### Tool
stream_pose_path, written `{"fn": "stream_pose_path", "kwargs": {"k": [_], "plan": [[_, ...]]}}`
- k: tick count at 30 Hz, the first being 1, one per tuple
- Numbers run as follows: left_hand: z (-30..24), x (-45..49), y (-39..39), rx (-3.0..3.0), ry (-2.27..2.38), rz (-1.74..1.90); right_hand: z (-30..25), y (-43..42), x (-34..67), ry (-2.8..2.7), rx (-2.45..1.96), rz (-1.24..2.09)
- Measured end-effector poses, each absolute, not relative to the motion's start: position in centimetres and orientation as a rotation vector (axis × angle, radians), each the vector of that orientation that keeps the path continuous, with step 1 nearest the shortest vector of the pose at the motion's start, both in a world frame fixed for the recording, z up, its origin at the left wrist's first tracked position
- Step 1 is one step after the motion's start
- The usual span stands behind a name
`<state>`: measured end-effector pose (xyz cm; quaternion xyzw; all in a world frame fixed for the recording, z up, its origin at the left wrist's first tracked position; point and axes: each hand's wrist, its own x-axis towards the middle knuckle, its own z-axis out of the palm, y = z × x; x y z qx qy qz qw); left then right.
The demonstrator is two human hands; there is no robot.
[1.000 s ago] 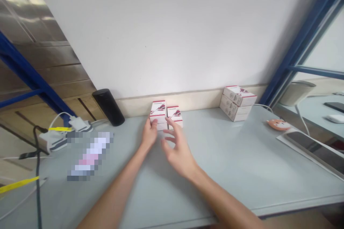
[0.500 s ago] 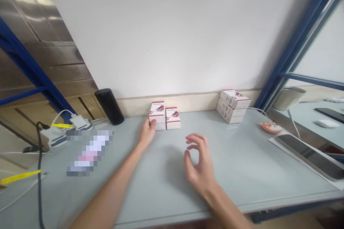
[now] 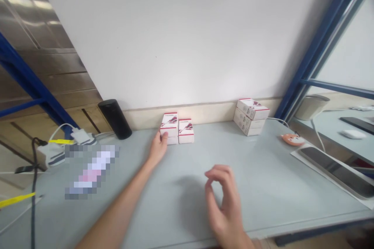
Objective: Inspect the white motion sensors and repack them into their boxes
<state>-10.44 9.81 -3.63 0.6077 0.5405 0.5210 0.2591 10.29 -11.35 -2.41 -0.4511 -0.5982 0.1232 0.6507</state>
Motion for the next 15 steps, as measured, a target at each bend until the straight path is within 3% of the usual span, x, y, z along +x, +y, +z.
{"fn": "stream_pose_path", "kwargs": {"k": [8,15], "plan": [[-3.3,-10.0,9.4,1.673,1.477,1.42,0.6,-3.2,14.2,-1.572,-0.901,-0.16],[-1.1,-8.9,6.9,1.818,1.559,1.719,2.3,6.8,28.8,-1.368,-1.473,-0.793]]}}
